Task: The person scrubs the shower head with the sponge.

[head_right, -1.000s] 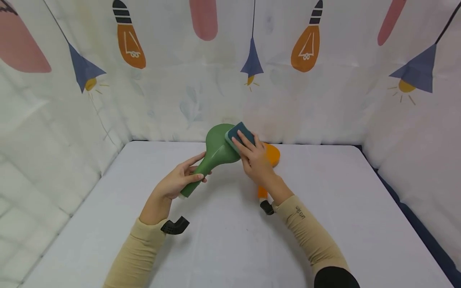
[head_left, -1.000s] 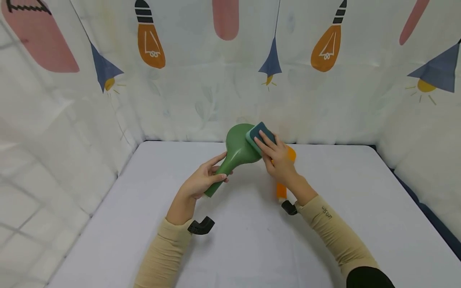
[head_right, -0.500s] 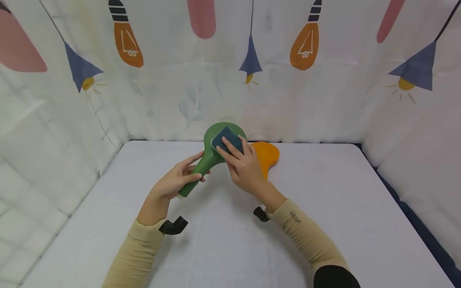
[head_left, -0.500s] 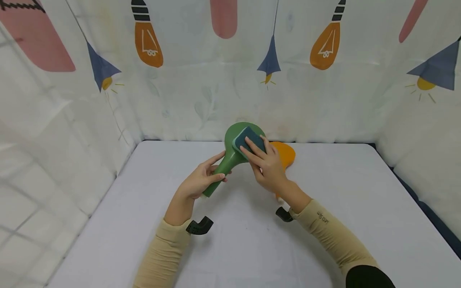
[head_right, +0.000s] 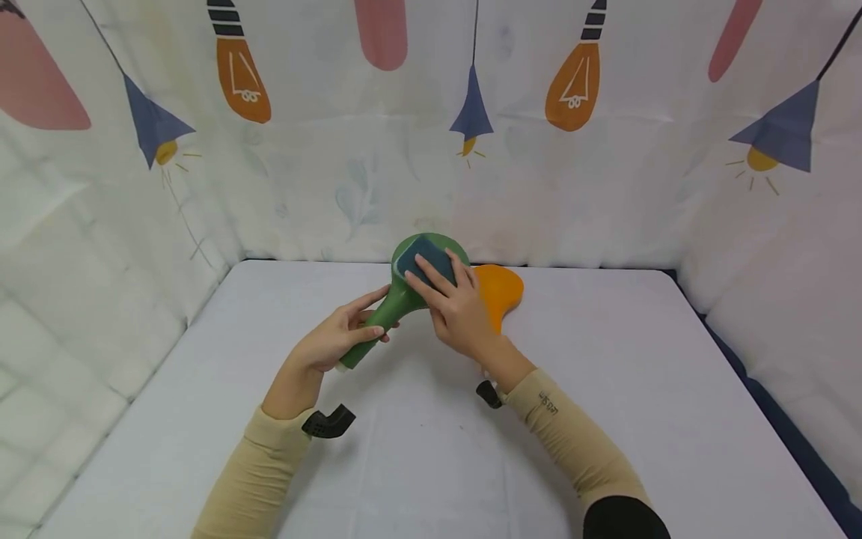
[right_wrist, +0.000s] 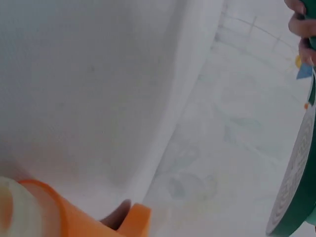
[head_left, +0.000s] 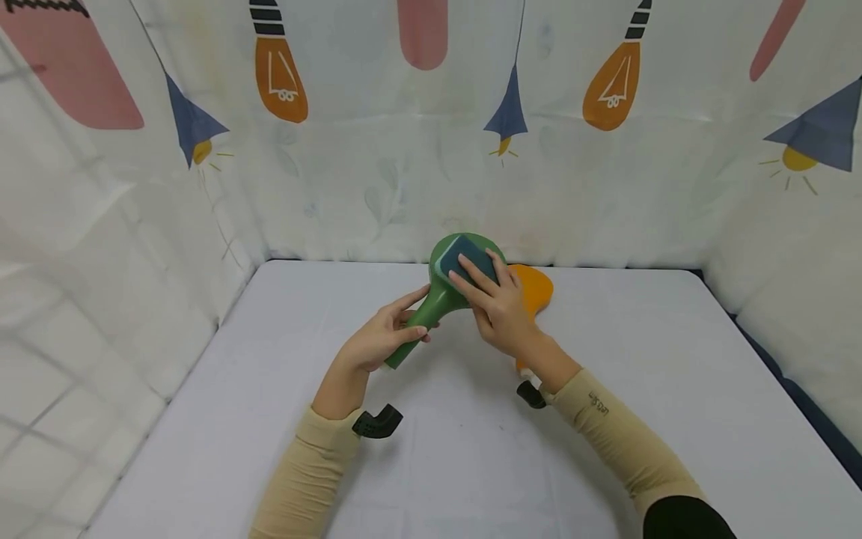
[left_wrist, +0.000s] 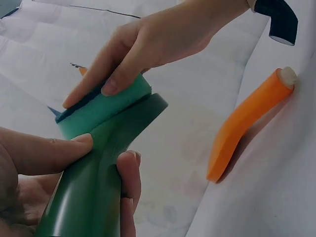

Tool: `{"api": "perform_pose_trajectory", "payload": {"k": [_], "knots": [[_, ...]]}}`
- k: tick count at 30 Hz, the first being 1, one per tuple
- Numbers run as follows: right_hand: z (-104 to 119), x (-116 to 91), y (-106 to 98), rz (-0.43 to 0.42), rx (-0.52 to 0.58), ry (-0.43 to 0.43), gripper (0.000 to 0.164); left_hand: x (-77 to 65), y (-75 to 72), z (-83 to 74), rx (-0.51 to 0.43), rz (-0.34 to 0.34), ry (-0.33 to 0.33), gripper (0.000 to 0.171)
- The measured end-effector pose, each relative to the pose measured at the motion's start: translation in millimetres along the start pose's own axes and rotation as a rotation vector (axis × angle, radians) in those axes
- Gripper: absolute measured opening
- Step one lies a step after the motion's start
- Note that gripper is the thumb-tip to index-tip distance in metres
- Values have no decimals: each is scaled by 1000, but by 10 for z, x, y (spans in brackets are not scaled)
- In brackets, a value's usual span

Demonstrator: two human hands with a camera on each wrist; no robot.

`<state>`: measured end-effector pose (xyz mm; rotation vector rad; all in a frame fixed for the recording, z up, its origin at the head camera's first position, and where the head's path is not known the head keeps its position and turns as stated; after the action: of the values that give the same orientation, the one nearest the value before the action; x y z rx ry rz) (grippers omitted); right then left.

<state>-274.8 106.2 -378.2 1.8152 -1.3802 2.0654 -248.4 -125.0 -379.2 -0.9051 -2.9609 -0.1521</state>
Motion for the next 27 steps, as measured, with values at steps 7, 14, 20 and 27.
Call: {"api": "perform_pose_trajectory", "payload": {"k": [7,14,20,27], "knots": [[-343,-84,-43,-11,80,312,42,-7,12,-4,-6,8,-2,71],[-378,-217,-47,-61,57,334,42,-32,12,-18,2,-3,-23,71],[-140,-191,-29,-112,-17,165,39,-23,24,12,10,5,-14,71],[172,-57,-39,0,-11,-17,36,13,97,43,7,54,-41,70]]}}
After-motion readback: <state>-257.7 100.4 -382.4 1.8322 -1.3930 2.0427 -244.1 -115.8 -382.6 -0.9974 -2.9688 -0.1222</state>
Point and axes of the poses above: each hand's wrist, its own x-axis towards the middle knuckle, its own y-axis out of the palm, z = x × y, the point moved 2 cm from there along x, towards the middle knuckle, and after that the axes turned 12 degrees about -x, right-handed, at the moved point
